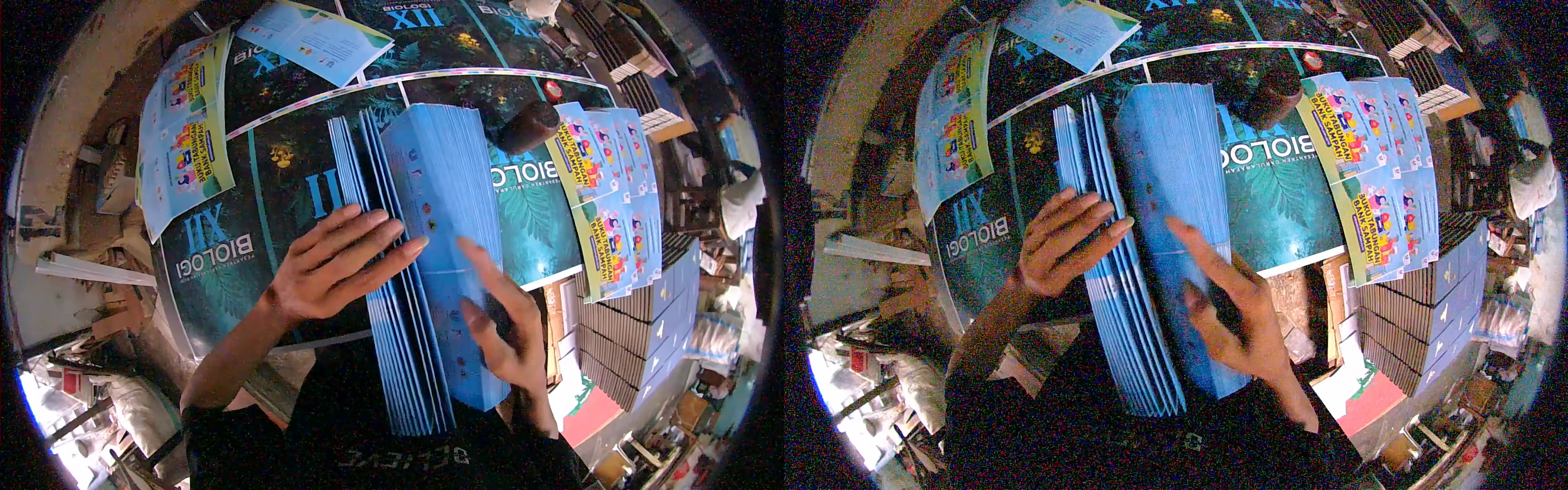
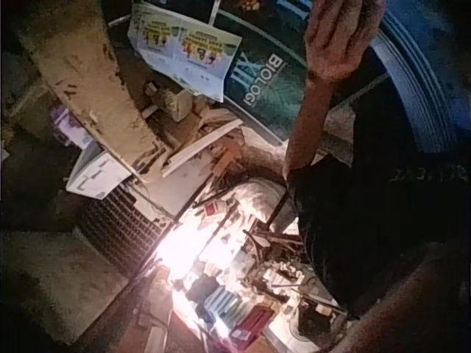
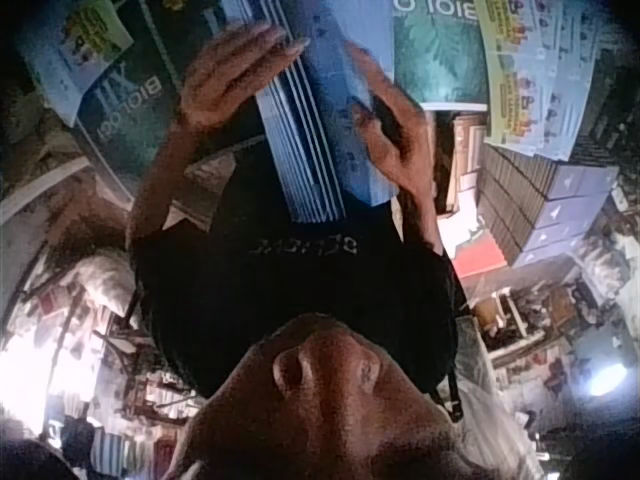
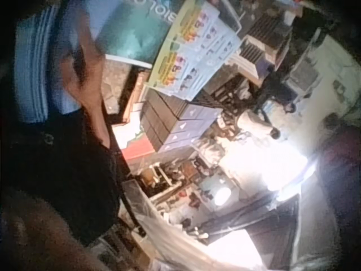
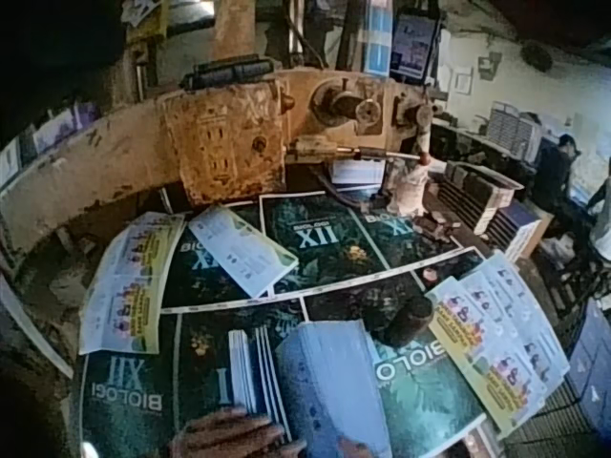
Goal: The person folds printed paper covers by hand, presses the creases using a wooden block, and flips through and aligns them into a stack.
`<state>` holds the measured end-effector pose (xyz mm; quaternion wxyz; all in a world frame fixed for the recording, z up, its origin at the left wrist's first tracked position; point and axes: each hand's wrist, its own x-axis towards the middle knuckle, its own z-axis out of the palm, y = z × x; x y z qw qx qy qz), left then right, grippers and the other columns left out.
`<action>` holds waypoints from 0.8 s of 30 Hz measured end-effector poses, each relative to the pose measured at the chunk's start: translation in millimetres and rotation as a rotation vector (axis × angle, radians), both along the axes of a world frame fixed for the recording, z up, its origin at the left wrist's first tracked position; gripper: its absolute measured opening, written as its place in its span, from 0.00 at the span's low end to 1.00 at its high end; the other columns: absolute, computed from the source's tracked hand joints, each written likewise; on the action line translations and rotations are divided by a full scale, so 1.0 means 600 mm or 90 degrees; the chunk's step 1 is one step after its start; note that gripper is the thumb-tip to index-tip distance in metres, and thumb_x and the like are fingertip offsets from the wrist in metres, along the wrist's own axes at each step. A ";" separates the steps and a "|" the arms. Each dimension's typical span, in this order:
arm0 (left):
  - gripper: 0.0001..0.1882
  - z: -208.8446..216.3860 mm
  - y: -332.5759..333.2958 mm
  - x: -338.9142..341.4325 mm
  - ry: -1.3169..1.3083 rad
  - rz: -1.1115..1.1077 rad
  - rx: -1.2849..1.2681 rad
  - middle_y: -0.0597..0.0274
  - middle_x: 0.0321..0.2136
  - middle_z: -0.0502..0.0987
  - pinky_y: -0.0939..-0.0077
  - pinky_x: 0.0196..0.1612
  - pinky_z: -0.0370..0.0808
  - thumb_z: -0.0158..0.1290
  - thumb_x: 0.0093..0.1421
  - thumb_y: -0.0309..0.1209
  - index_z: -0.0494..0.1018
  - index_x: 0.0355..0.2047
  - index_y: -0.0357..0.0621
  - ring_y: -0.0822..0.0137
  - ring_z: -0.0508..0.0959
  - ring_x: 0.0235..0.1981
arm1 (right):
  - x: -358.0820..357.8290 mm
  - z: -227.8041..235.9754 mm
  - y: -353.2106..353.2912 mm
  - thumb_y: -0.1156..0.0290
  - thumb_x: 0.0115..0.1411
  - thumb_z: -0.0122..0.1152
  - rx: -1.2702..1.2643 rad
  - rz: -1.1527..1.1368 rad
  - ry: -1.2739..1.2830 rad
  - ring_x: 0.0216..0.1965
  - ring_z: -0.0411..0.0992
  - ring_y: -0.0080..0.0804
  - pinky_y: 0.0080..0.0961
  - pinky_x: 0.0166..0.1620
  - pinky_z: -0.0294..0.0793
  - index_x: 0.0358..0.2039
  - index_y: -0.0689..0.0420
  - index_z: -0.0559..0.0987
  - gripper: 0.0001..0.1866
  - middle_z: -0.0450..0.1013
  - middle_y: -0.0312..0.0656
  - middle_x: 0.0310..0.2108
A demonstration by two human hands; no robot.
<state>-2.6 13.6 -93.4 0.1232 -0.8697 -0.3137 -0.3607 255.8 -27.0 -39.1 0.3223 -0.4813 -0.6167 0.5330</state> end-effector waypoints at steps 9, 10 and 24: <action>0.21 0.010 0.009 0.002 0.046 -0.045 -0.062 0.62 0.56 0.76 0.65 0.63 0.72 0.60 0.59 0.30 0.77 0.54 0.50 0.64 0.75 0.58 | -0.013 0.007 0.012 0.62 0.55 0.68 0.125 0.083 -0.066 0.54 0.74 0.43 0.33 0.55 0.72 0.51 0.66 0.79 0.27 0.74 0.57 0.51; 0.21 0.009 0.009 0.001 0.046 -0.045 -0.058 0.61 0.56 0.76 0.65 0.63 0.72 0.60 0.59 0.30 0.77 0.54 0.49 0.63 0.75 0.58 | -0.016 0.010 0.010 0.64 0.50 0.74 0.137 0.081 -0.097 0.55 0.73 0.43 0.34 0.56 0.72 0.50 0.67 0.79 0.29 0.74 0.56 0.51; 0.22 -0.012 0.001 -0.005 0.001 -0.035 -0.076 0.62 0.56 0.74 0.64 0.60 0.75 0.61 0.56 0.27 0.78 0.53 0.53 0.63 0.75 0.56 | 0.003 -0.023 0.005 0.72 0.57 0.61 0.075 0.049 -0.025 0.49 0.75 0.47 0.39 0.56 0.70 0.50 0.57 0.82 0.19 0.78 0.52 0.45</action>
